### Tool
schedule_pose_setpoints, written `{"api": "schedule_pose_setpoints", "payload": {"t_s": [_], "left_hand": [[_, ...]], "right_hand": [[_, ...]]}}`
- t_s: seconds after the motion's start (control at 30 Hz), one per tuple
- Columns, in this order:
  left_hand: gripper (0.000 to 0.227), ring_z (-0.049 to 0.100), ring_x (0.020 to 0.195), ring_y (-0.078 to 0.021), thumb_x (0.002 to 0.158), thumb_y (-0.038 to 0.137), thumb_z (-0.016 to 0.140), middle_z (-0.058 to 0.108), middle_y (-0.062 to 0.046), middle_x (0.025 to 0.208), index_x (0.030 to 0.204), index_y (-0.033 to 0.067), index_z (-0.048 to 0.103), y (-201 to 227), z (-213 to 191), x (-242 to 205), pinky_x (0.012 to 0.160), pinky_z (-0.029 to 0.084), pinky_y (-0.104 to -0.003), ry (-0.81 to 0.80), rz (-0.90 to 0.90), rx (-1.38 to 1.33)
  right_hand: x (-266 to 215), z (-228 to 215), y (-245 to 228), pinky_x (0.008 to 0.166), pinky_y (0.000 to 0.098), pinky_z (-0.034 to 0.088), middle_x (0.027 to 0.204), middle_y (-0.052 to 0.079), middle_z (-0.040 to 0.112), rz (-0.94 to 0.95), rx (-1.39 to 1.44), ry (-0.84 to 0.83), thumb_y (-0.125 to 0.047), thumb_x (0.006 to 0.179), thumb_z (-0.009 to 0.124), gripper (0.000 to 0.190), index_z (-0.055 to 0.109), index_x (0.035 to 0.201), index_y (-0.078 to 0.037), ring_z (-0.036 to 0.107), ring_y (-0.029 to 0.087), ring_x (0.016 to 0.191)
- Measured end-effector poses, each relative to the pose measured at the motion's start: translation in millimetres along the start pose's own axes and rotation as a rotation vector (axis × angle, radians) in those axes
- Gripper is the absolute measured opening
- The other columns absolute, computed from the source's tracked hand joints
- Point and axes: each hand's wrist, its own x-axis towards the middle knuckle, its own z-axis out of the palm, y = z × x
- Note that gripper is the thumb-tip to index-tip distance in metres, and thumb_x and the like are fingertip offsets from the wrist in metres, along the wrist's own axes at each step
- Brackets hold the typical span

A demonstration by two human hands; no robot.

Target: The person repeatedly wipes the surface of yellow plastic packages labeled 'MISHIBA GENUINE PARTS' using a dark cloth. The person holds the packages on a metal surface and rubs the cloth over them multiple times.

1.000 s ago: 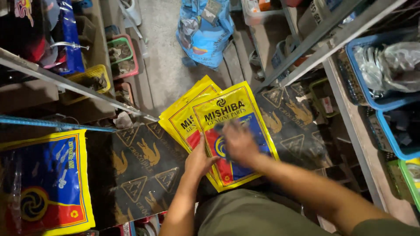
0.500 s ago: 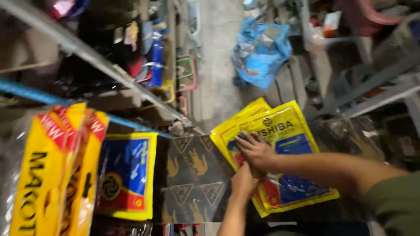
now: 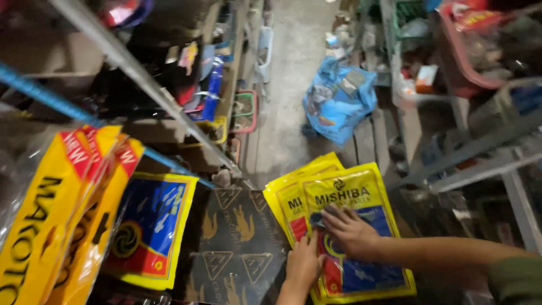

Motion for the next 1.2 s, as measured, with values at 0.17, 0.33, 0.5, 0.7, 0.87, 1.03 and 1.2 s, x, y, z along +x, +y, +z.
{"api": "schedule_pose_setpoints", "payload": {"t_s": [0.17, 0.33, 0.5, 0.7, 0.87, 1.03, 1.2], "left_hand": [[0.079, 0.06, 0.107, -0.0411, 0.084, 0.03, 0.071, 0.055, -0.016, 0.134, 0.153, 0.013, 0.037, -11, 5, 4, 0.084, 0.054, -0.049, -0.001, -0.004, -0.116], [0.081, 0.061, 0.117, -0.0474, 0.096, 0.037, 0.064, 0.059, -0.023, 0.131, 0.161, 0.0105, 0.025, 6, -25, 5, 0.089, 0.057, -0.061, -0.246, -0.051, -0.011], [0.081, 0.061, 0.12, -0.0381, 0.093, 0.042, 0.064, 0.057, -0.014, 0.131, 0.16, 0.0139, 0.028, -3, -14, 9, 0.087, 0.059, -0.054, -0.268, -0.038, 0.105], [0.087, 0.06, 0.118, -0.0415, 0.095, 0.047, 0.059, 0.057, -0.018, 0.129, 0.164, 0.0131, 0.017, 3, -29, 4, 0.088, 0.056, -0.059, -0.251, -0.014, 0.029], [0.086, 0.051, 0.123, -0.0359, 0.085, 0.048, 0.064, 0.052, -0.016, 0.132, 0.155, 0.0112, 0.032, 8, -11, -2, 0.099, 0.045, -0.056, 0.034, 0.049, 0.172], [0.084, 0.04, 0.14, -0.0394, 0.07, 0.046, 0.069, 0.042, -0.024, 0.152, 0.142, 0.0058, 0.058, 0, 12, -10, 0.113, 0.035, -0.057, 0.551, 0.21, 0.236], [0.083, 0.04, 0.145, -0.0382, 0.079, 0.053, 0.062, 0.043, -0.021, 0.156, 0.15, 0.0121, 0.05, -11, 40, -6, 0.114, 0.034, -0.055, 0.626, 0.185, 0.153]], "right_hand": [[9, -17, -7, 0.108, 0.0625, 0.03, 0.156, 0.02, 0.043, 0.113, 0.033, -0.004, -0.033, 0.088, 0.06, 0.063, 0.051, 0.141, 0.001, 0.036, 0.046, 0.143], [10, -14, -46, 0.104, 0.0532, 0.037, 0.144, 0.014, 0.059, 0.329, -0.219, 0.329, -0.027, 0.084, 0.057, 0.051, 0.064, 0.13, -0.006, 0.054, 0.041, 0.134], [-1, -3, -72, 0.102, 0.0513, 0.042, 0.141, 0.014, 0.062, 0.223, -0.023, 0.342, -0.03, 0.089, 0.055, 0.042, 0.067, 0.121, -0.006, 0.058, 0.04, 0.132], [2, -16, 2, 0.091, 0.0544, 0.047, 0.147, 0.016, 0.058, 0.54, -0.322, 0.227, -0.023, 0.087, 0.061, 0.05, 0.064, 0.133, -0.005, 0.055, 0.041, 0.132], [4, -6, -46, 0.095, 0.0563, 0.044, 0.148, 0.019, 0.056, 0.507, -0.197, 0.226, -0.025, 0.091, 0.058, 0.045, 0.064, 0.131, -0.004, 0.051, 0.045, 0.134], [-5, -3, -44, 0.104, 0.0538, 0.04, 0.146, 0.011, 0.06, 0.202, -0.131, 0.27, -0.027, 0.086, 0.051, 0.052, 0.064, 0.134, -0.012, 0.055, 0.038, 0.135], [16, -9, 48, 0.099, 0.0621, 0.041, 0.144, 0.015, 0.06, 0.401, -0.282, 0.238, -0.029, 0.091, 0.056, 0.054, 0.062, 0.14, -0.006, 0.051, 0.048, 0.134]]}}
